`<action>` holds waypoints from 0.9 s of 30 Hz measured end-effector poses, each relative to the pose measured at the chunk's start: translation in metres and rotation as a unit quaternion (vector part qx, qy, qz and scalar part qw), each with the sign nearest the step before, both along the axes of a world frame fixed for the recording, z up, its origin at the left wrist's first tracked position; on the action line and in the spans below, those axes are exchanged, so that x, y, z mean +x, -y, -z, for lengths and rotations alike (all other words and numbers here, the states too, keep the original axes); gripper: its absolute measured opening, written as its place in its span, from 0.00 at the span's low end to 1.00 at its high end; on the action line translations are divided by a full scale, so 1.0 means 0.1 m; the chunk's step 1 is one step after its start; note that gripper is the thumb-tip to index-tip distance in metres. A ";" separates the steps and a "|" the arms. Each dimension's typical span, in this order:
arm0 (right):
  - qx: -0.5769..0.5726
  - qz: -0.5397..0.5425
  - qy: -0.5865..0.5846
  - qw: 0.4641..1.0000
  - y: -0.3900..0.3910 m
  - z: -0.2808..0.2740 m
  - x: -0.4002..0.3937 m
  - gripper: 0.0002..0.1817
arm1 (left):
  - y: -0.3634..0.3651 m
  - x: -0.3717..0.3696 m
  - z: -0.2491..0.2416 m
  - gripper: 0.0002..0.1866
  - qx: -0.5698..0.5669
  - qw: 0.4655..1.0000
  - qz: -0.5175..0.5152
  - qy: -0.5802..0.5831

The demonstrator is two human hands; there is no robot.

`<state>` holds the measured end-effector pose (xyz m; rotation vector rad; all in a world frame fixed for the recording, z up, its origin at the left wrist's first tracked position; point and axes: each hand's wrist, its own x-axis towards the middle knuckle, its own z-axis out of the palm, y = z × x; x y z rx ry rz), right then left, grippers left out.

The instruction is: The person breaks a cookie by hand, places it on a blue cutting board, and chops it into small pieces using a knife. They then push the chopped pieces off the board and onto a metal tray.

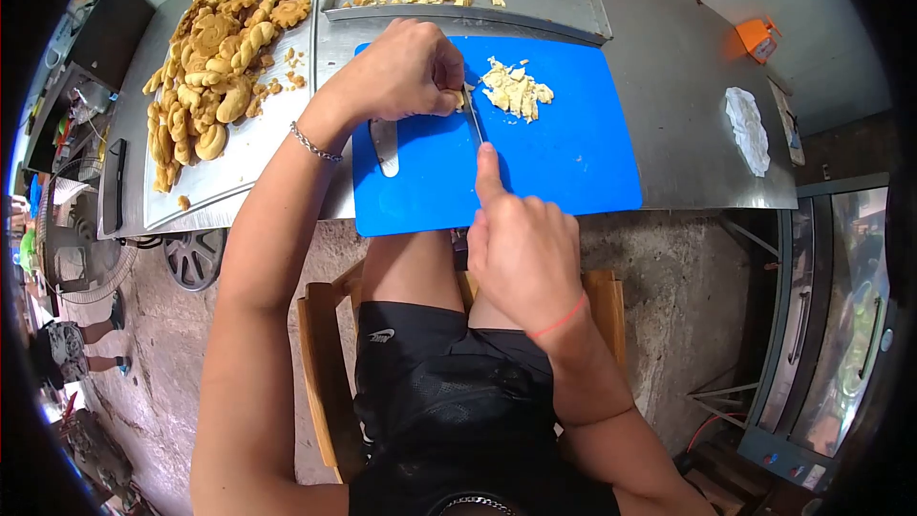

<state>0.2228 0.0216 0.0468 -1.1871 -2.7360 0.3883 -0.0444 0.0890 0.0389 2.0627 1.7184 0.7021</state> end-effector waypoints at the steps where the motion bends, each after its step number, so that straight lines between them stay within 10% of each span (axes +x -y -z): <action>1: -0.005 -0.003 -0.014 1.000 -0.05 0.01 0.00 0.38 | 0.00 0.00 0.00 0.10 -0.004 1.000 0.000 0.008; 27: -0.036 -0.029 -0.150 0.988 0.18 -0.11 0.43 0.37 | 0.01 0.05 -0.02 0.09 0.019 1.000 -0.011 0.009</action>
